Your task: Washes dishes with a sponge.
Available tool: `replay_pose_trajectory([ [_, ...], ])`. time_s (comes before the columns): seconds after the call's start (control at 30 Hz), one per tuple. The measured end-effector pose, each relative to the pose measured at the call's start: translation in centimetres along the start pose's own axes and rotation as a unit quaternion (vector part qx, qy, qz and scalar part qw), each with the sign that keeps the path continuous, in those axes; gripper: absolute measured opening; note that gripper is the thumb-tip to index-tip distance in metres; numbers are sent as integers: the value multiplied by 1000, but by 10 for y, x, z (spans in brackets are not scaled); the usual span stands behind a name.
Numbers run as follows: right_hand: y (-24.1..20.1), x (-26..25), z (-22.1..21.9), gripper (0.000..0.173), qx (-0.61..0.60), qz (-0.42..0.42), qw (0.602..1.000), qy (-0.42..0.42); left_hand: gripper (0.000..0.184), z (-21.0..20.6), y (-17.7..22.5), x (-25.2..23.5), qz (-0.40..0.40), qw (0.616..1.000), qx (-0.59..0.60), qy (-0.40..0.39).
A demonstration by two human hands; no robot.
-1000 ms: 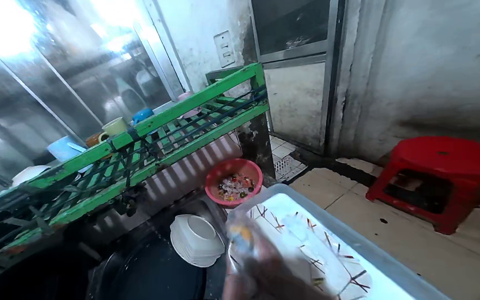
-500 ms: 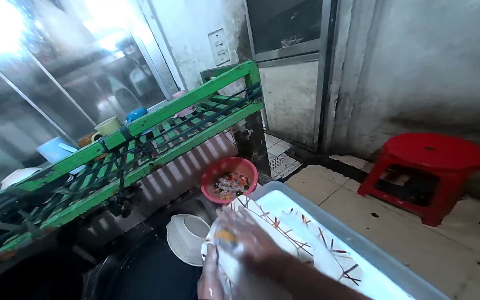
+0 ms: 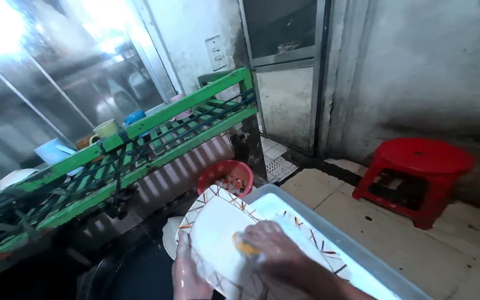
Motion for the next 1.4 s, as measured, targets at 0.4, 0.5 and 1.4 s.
replay_pose_trajectory([
  [0.4,-79,2,8,55,-36,67,986,-149,44,-1,-2,-16,85,994,-63,34],
  [0.5,-59,11,34,32,-68,62,979,-182,46,-8,5,-16,140,990,-17,1],
  [1.4,47,-9,107,42,-283,-239,926,71,39,-68,-53,56,199,917,-252,-236],
])
Point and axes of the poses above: each hand's wrist, its own x-axis away from the middle knuckle, its own z-axis out of the back of the hand, y = z × x, the point moved 9 cm from there along -x, towards the middle knuckle, and after that the axes turned 12 degrees about -y, right-handed, at the moved point
